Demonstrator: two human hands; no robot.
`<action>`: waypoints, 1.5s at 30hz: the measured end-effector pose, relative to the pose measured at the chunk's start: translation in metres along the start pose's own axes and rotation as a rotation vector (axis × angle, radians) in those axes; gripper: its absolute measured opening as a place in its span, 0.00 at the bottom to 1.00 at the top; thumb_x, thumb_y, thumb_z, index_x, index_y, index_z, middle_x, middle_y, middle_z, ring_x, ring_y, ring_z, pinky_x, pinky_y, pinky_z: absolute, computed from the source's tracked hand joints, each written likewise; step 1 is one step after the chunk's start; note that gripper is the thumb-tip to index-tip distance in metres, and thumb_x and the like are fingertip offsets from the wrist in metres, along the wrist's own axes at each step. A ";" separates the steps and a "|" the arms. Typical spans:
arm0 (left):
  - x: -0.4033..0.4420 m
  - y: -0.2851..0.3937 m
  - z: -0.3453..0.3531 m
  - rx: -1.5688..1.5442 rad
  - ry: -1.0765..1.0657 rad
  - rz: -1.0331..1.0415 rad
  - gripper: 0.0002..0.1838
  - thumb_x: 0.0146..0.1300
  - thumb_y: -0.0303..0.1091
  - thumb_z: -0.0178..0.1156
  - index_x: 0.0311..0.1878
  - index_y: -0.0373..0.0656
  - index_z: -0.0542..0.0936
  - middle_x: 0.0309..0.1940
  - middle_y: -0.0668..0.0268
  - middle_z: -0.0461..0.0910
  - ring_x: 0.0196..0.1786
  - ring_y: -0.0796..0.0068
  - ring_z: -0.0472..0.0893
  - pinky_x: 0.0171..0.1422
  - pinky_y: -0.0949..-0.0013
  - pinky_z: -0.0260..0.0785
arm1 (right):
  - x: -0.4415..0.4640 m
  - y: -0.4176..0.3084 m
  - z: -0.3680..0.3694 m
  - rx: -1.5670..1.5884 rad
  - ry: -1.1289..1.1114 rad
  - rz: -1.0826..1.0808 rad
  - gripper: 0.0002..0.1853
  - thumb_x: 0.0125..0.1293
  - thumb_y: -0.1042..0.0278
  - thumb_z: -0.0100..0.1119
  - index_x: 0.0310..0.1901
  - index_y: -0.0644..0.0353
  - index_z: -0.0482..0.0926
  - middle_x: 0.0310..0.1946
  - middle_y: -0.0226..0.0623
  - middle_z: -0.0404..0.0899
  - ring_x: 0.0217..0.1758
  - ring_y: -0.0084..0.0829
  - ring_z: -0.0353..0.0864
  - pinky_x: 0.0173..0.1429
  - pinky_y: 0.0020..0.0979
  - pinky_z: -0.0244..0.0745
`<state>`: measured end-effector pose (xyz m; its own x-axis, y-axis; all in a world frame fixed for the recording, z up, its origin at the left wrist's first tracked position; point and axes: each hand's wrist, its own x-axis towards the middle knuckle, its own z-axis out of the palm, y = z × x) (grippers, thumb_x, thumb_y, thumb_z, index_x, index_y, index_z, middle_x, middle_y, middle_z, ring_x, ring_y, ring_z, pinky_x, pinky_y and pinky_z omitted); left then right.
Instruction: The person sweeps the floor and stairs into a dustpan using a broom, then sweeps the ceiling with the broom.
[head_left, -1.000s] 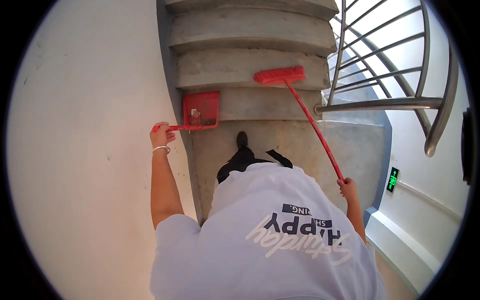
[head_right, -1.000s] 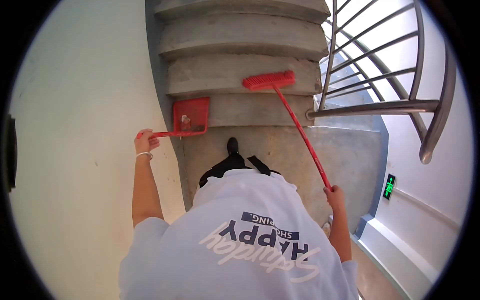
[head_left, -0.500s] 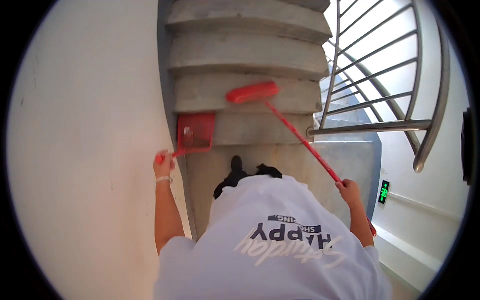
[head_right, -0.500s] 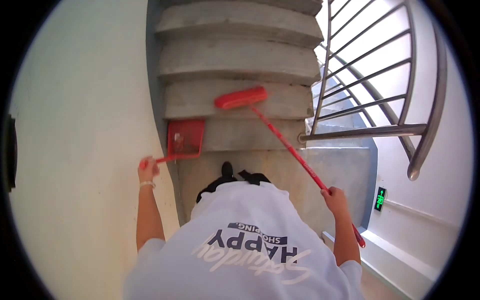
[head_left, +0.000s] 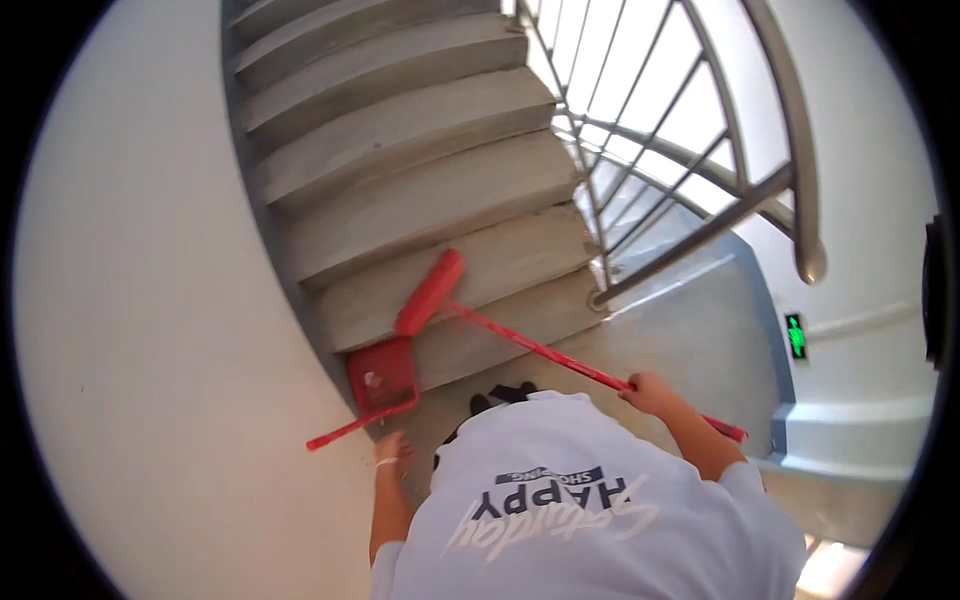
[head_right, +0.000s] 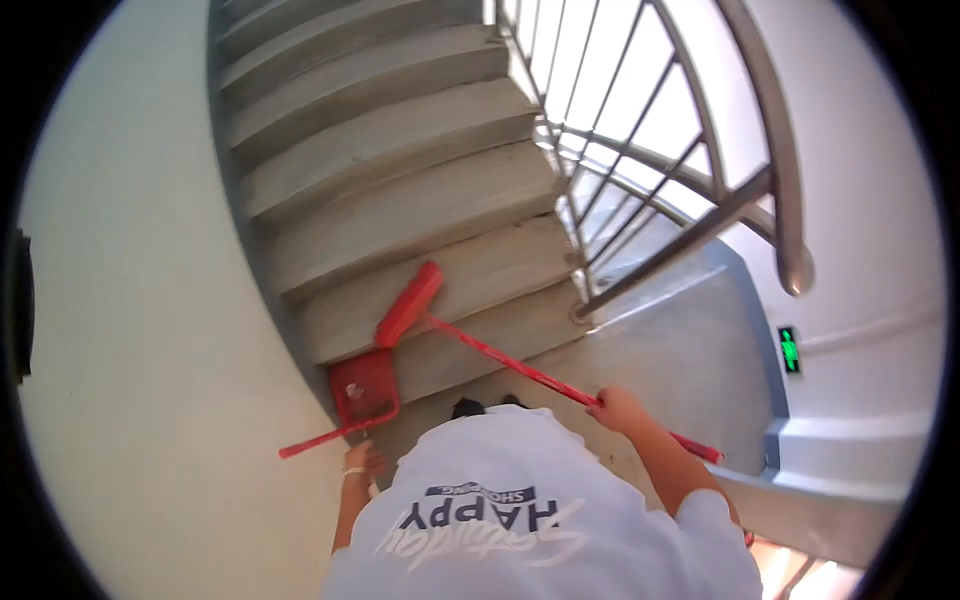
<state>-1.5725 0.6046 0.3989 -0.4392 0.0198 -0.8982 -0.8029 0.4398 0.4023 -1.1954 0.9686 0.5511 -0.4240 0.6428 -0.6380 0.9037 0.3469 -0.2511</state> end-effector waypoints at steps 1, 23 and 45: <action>-0.003 0.002 0.025 0.074 -0.097 0.054 0.13 0.53 0.38 0.58 0.38 0.40 0.74 0.25 0.60 0.73 0.25 0.67 0.76 0.30 0.62 0.71 | -0.001 0.002 -0.004 0.032 0.000 -0.010 0.18 0.52 0.54 0.60 0.32 0.64 0.80 0.28 0.51 0.78 0.33 0.49 0.77 0.40 0.42 0.71; -0.102 0.184 0.304 1.260 -0.194 1.856 0.12 0.48 0.42 0.62 0.20 0.47 0.71 0.22 0.63 0.72 0.33 0.58 0.73 0.39 0.57 0.62 | -0.042 -0.004 -0.172 0.265 0.192 -0.383 0.11 0.53 0.69 0.58 0.39 0.60 0.80 0.23 0.41 0.75 0.25 0.34 0.74 0.31 0.32 0.68; -0.079 0.433 0.234 1.074 -0.458 1.499 0.13 0.46 0.42 0.62 0.21 0.45 0.72 0.23 0.59 0.74 0.33 0.55 0.75 0.37 0.56 0.67 | 0.030 -0.258 -0.379 1.195 0.956 -0.495 0.12 0.62 0.60 0.50 0.35 0.62 0.72 0.25 0.29 0.67 0.28 0.19 0.65 0.32 0.20 0.60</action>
<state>-1.7917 1.0035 0.6025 -0.1683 0.9857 -0.0066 0.7192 0.1274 0.6830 -1.4640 1.1571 0.8726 -0.1407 0.9639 0.2261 0.0054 0.2292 -0.9734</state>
